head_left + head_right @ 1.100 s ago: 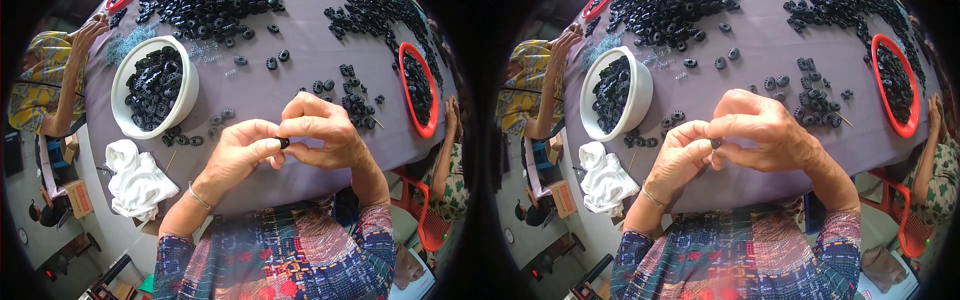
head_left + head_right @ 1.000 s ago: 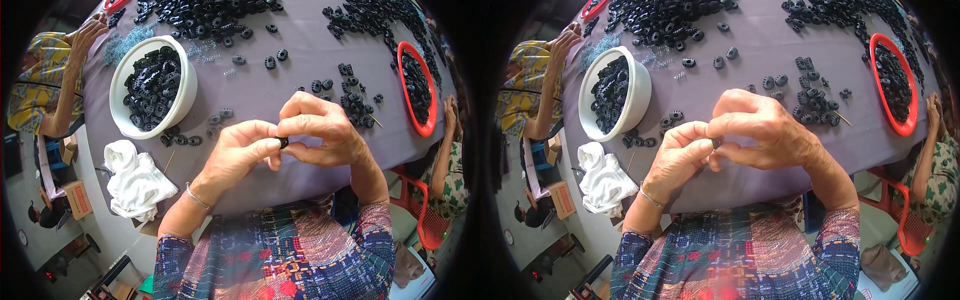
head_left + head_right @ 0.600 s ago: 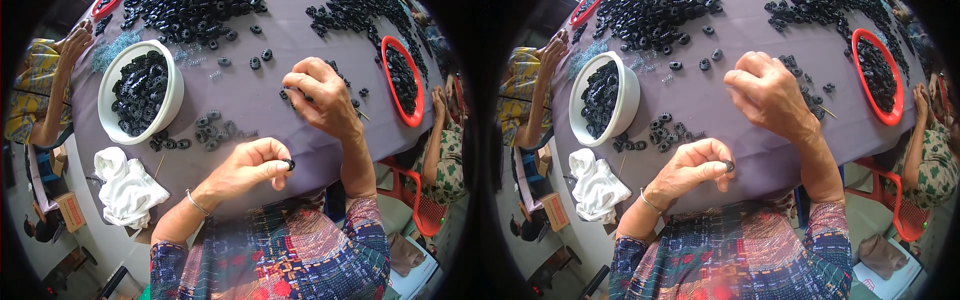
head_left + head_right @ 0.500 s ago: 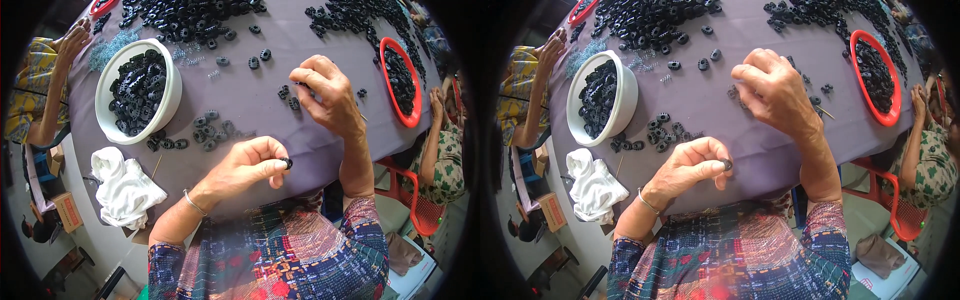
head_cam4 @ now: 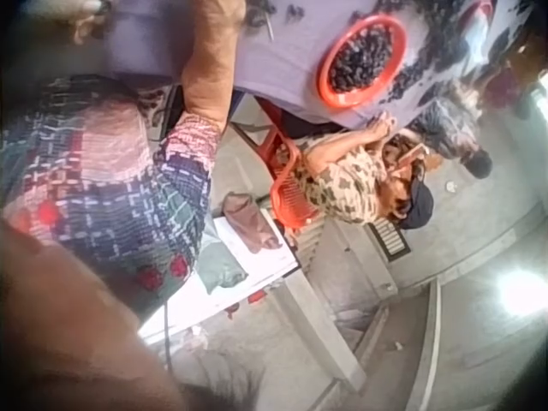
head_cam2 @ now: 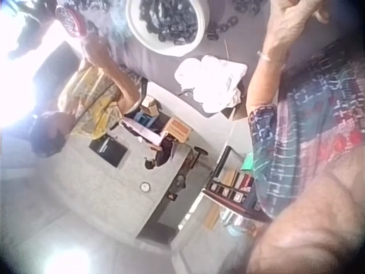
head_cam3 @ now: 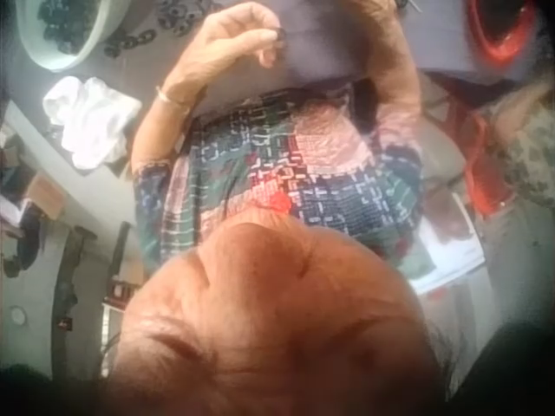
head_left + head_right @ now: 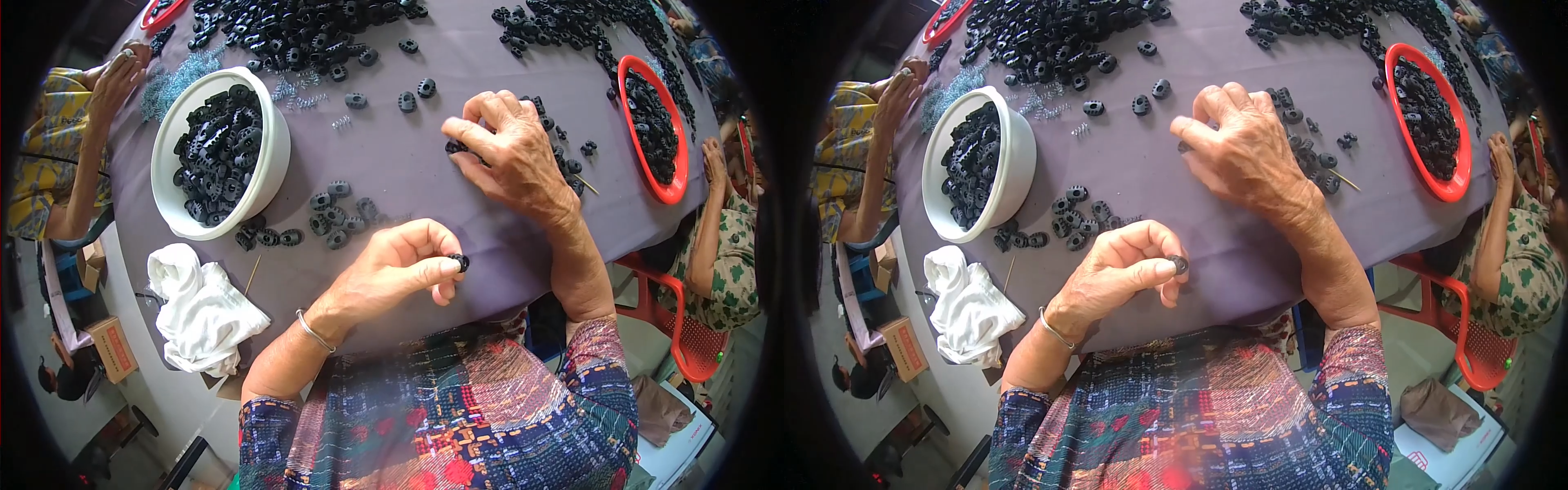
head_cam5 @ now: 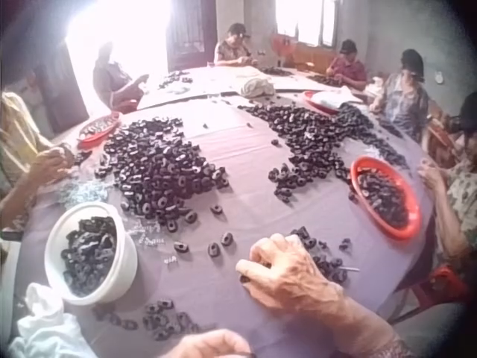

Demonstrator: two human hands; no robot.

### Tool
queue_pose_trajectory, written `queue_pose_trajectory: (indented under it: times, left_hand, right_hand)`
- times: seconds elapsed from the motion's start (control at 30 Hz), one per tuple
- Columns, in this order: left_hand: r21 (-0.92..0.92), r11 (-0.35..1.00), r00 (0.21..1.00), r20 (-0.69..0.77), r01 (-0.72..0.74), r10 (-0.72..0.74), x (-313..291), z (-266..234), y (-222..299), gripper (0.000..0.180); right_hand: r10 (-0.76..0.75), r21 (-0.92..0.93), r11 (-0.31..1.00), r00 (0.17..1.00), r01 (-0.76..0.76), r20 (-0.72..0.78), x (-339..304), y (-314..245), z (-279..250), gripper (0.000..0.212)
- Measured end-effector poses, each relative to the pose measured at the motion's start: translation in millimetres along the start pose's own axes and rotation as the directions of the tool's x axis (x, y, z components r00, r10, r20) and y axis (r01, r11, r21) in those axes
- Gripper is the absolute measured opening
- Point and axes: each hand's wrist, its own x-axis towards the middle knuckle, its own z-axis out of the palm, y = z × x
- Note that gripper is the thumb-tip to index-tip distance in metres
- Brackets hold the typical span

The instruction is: Assembling small black plastic cord locks or toggles at a workshop table.

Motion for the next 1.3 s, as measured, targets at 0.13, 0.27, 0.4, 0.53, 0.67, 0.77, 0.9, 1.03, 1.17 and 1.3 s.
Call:
queue_pose_trajectory:
  times: [0.13, 0.27, 0.4, 0.53, 0.67, 0.77, 0.9, 1.03, 1.17, 1.3]
  left_hand:
    - [0.008, 1.0, 1.0, -0.01, -0.004, 0.004, -0.6, 0.9, 0.7, 0.014]
    - [0.02, 1.0, 1.0, 0.0, -0.016, 0.016, -0.1, 0.5, 1.4, 0.014]
    - [0.008, 1.0, 1.0, -0.007, -0.017, 0.017, -0.7, -0.2, 0.9, 0.015]
    - [0.009, 1.0, 1.0, -0.013, -0.025, 0.025, -0.5, -1.4, 0.0, 0.015]
    - [-0.039, 0.997, 0.998, -0.029, -0.061, 0.06, -0.7, -0.6, 0.0, 0.015]
    - [-0.068, 0.991, 0.991, -0.076, -0.111, 0.106, 0.2, -0.6, 0.4, 0.011]
    - [-0.083, 0.981, 0.981, -0.104, -0.173, 0.164, 0.0, -4.8, -1.2, 0.013]
    - [-0.127, 0.972, 0.975, -0.132, -0.196, 0.18, -0.4, -2.5, 0.7, 0.014]
    - [-0.151, 0.961, 0.965, -0.162, -0.231, 0.206, -0.5, -6.1, -1.2, 0.014]
    - [-0.145, 0.956, 0.95, -0.222, -0.254, 0.219, -0.5, -6.4, 1.0, 0.013]
  right_hand:
    - [-0.009, 0.017, 1.0, 0.998, 0.01, -0.054, 0.0, 0.7, 4.1, 0.007]
    - [-0.07, -0.049, 0.997, 0.996, 0.067, -0.05, -1.7, 2.8, 6.2, 0.009]
    - [-0.082, -0.063, 0.995, 0.995, 0.079, -0.053, -0.5, 1.1, 10.1, 0.011]
    - [-0.062, 0.101, 0.992, 0.993, 0.072, -0.097, 0.7, -1.6, 8.8, 0.023]
    - [0.003, 0.369, 0.927, 0.98, 0.072, -0.2, 1.8, -4.5, 9.6, 0.029]
    - [0.087, 0.546, 0.838, 0.987, 0.002, -0.136, -0.7, -4.7, 6.1, 0.024]
    - [0.296, 0.801, 0.502, 0.935, -0.326, 0.196, 1.5, -15.5, -11.7, 0.012]
    - [0.213, 0.752, 0.593, 0.957, -0.287, 0.197, 1.3, -12.1, -16.9, 0.009]
    - [0.274, 0.846, 0.288, 0.885, -0.449, 0.376, 1.5, -15.1, -22.6, 0.01]
    - [0.182, 0.828, -0.04, 0.811, -0.559, 0.556, 2.1, -15.4, -34.4, 0.013]
